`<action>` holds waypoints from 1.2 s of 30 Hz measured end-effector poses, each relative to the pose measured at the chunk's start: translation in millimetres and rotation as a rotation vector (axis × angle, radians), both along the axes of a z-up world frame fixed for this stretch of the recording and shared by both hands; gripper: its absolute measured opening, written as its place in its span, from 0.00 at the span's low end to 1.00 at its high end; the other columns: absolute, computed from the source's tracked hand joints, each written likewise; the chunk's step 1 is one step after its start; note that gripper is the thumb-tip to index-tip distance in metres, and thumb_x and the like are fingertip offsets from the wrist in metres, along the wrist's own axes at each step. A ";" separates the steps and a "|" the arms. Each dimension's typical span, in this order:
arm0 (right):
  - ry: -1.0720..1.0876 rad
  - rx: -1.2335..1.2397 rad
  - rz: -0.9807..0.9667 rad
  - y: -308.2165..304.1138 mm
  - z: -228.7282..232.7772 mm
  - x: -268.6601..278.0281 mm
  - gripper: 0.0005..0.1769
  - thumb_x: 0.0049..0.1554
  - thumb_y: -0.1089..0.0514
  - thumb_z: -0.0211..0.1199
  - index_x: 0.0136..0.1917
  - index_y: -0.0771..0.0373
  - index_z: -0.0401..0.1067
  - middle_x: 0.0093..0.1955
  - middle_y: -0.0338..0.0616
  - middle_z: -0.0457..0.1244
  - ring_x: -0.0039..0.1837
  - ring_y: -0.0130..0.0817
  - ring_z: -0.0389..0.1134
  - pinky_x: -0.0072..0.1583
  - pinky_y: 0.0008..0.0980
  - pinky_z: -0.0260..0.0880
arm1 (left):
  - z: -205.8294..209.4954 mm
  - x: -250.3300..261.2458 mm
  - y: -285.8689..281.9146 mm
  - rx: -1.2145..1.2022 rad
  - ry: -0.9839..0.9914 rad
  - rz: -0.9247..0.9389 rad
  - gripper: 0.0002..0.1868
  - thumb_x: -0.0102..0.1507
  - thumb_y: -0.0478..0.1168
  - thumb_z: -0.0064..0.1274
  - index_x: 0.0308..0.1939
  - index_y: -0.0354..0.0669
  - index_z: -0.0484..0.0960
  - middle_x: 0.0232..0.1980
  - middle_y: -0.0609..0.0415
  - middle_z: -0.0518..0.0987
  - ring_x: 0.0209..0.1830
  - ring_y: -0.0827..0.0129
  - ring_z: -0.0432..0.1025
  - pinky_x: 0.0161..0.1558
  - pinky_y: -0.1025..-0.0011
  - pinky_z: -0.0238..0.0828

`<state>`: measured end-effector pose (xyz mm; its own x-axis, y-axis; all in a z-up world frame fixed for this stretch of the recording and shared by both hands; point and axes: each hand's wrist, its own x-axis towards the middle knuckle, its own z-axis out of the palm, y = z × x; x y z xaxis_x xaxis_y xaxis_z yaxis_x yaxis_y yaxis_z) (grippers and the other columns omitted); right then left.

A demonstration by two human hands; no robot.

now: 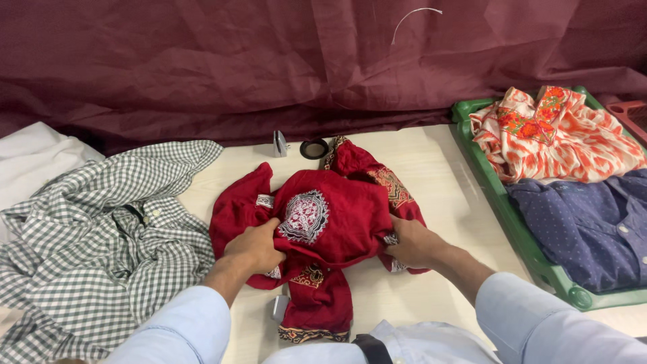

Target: The person folds a patterned orange-and-white dress and places it in a green plastic basket. Then the person folds a red embroidered top and lays it flat on the table.

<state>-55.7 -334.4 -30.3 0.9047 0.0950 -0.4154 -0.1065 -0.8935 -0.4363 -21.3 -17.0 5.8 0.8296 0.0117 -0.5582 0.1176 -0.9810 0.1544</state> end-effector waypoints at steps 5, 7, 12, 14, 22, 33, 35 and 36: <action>0.264 0.183 0.046 -8.7 36.1 10.5 0.28 0.45 0.48 0.69 0.59 0.58 0.78 0.52 0.49 0.74 0.53 0.39 0.76 0.56 0.37 0.74 | -42.3 16.8 -3.6 -0.114 -0.060 0.108 0.41 0.62 0.40 0.52 0.79 0.61 0.57 0.73 0.47 0.70 0.72 0.51 0.67 0.71 0.55 0.65; 0.412 0.014 0.015 -10.0 62.4 12.9 0.30 0.43 0.48 0.71 0.60 0.53 0.76 0.52 0.44 0.72 0.53 0.36 0.74 0.57 0.36 0.73 | -52.4 27.7 -8.3 -0.212 -0.144 0.040 0.43 0.59 0.32 0.50 0.79 0.55 0.57 0.71 0.40 0.72 0.71 0.48 0.68 0.71 0.59 0.66; 0.350 0.014 0.010 14.4 111.4 2.9 0.31 0.44 0.45 0.70 0.56 0.65 0.78 0.51 0.49 0.73 0.52 0.38 0.74 0.54 0.37 0.74 | -37.2 48.0 -65.5 -0.879 -0.147 0.236 0.34 0.61 0.29 0.42 0.72 0.54 0.70 0.69 0.48 0.77 0.70 0.61 0.68 0.68 0.64 0.63; 0.325 0.156 -0.035 22.2 128.2 -0.1 0.30 0.44 0.45 0.69 0.55 0.66 0.78 0.50 0.49 0.73 0.51 0.38 0.75 0.53 0.38 0.75 | -15.2 59.5 -103.7 -1.202 -0.215 0.201 0.38 0.59 0.21 0.33 0.71 0.52 0.69 0.69 0.51 0.75 0.69 0.64 0.68 0.68 0.69 0.62; 0.024 0.222 0.033 52.7 156.1 5.8 0.35 0.49 0.35 0.65 0.56 0.67 0.79 0.48 0.57 0.75 0.49 0.44 0.75 0.50 0.40 0.73 | 78.5 104.4 -104.9 -1.344 -0.432 -0.032 0.24 0.63 0.26 0.45 0.60 0.49 0.81 0.55 0.53 0.85 0.53 0.69 0.78 0.56 0.71 0.74; -0.274 0.285 0.276 102.2 129.7 7.2 0.15 0.52 0.53 0.66 0.45 0.67 0.76 0.39 0.57 0.69 0.44 0.48 0.72 0.48 0.42 0.71 | 64.6 81.7 38.8 -0.959 -0.082 0.863 0.22 0.65 0.38 0.51 0.63 0.40 0.75 0.55 0.41 0.81 0.50 0.52 0.77 0.51 0.51 0.78; -0.310 0.447 0.087 112.2 129.1 7.0 0.15 0.57 0.53 0.63 0.46 0.69 0.75 0.38 0.56 0.68 0.42 0.44 0.70 0.48 0.41 0.70 | 59.0 57.6 24.0 -0.839 -0.239 0.707 0.25 0.63 0.39 0.53 0.65 0.41 0.70 0.59 0.41 0.77 0.56 0.50 0.75 0.54 0.53 0.77; -0.324 0.517 -0.027 116.2 128.9 7.0 0.16 0.59 0.53 0.62 0.46 0.70 0.75 0.38 0.55 0.68 0.43 0.40 0.68 0.48 0.41 0.69 | 58.9 46.7 15.6 -0.766 -0.403 0.590 0.29 0.63 0.41 0.56 0.67 0.41 0.66 0.62 0.41 0.73 0.59 0.53 0.73 0.56 0.56 0.75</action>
